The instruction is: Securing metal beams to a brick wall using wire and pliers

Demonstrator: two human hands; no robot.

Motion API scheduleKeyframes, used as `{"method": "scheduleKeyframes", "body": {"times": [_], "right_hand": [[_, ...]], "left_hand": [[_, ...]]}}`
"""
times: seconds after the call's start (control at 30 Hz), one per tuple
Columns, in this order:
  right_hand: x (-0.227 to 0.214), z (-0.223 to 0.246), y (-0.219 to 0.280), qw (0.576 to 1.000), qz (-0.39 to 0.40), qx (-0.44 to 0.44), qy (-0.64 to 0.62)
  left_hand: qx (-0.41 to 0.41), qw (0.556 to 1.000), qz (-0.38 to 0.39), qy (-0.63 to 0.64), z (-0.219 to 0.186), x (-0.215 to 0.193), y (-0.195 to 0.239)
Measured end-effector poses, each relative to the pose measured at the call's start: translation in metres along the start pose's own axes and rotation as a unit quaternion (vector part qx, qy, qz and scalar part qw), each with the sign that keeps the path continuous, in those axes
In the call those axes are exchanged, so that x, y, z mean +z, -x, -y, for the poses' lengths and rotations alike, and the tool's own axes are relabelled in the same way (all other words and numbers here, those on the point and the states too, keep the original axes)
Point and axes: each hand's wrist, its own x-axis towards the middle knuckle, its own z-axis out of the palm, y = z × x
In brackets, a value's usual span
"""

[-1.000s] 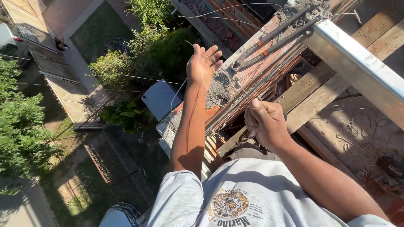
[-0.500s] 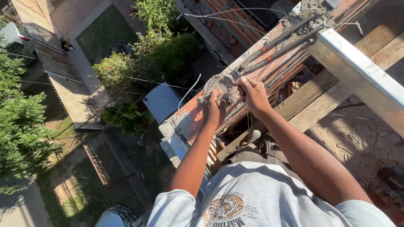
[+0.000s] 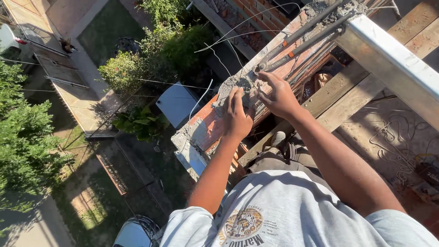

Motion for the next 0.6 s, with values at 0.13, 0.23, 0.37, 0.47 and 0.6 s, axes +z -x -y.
{"method": "scheduleKeyframes", "body": {"times": [0.13,0.23,0.37,0.47,0.6], "right_hand": [[-0.046,-0.019,0.045,0.990,-0.140,0.002,-0.023],[-0.074,-0.068,0.103,0.927,-0.317,0.142,-0.140],[-0.057,-0.144,0.195,0.846,-0.371,0.344,-0.168],[-0.016,-0.168,0.272,0.869,-0.161,0.465,-0.054],[0.031,-0.160,0.293,0.782,0.114,0.608,-0.076]], "left_hand": [[0.105,0.993,0.019,0.044,-0.021,-0.020,-0.007],[0.142,0.985,0.093,-0.017,0.018,-0.003,-0.016],[0.178,0.977,0.102,-0.055,0.033,-0.015,-0.016],[0.185,0.977,0.097,-0.037,0.034,-0.024,-0.009],[0.256,0.966,-0.037,0.027,0.004,-0.046,0.005]]}}
